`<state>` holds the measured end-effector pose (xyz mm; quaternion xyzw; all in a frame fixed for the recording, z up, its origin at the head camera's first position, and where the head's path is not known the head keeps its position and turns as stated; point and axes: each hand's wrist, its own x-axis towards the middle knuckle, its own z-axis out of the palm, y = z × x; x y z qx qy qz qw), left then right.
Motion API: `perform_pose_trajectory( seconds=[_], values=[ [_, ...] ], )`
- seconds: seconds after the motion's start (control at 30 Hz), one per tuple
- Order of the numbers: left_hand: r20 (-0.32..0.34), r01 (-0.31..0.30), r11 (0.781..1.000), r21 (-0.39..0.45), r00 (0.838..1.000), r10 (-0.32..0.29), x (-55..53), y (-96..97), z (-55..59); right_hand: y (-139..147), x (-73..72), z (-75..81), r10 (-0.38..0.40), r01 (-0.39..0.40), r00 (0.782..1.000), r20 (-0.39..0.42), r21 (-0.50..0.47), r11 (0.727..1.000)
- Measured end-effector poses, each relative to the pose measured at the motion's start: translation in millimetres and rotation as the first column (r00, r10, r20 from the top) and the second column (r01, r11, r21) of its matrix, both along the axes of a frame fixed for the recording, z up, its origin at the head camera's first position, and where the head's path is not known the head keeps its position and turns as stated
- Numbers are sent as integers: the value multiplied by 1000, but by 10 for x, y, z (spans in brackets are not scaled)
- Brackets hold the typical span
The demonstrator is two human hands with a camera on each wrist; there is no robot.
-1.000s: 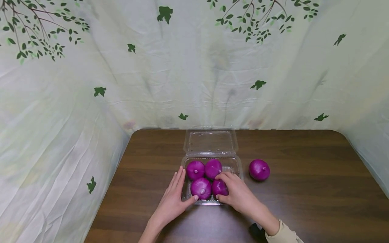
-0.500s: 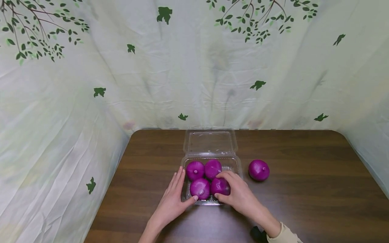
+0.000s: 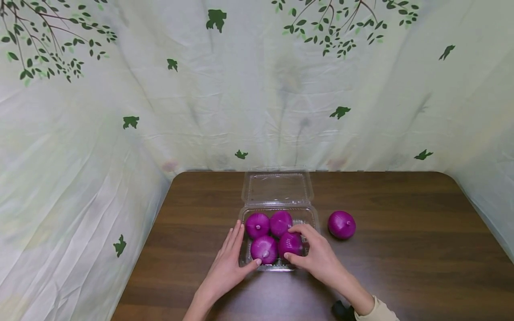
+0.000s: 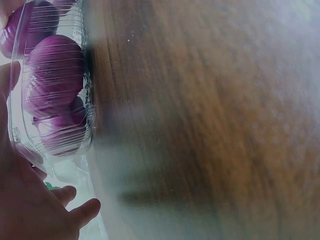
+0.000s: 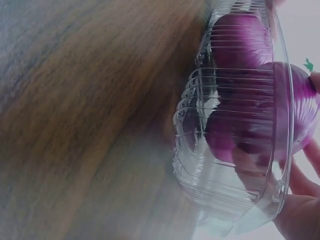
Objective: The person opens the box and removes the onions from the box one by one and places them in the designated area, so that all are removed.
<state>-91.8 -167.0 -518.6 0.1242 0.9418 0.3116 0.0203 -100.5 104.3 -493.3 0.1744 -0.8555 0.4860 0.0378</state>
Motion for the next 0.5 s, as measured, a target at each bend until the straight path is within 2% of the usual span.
perform_pose_trajectory(
  seconds=[0.13,0.27,0.5],
  values=[
    [1,1,1000,-2,1000,-1,3,-1,1,19,4,12,-14,18,999,47,-83,996],
    [8,-2,1000,-3,1000,2,2,-3,-1,40,18,20,-16,37,995,100,-204,978],
    [12,-2,1000,-2,1000,2,-6,2,-2,93,38,50,-30,67,991,127,-295,953]
  ],
)
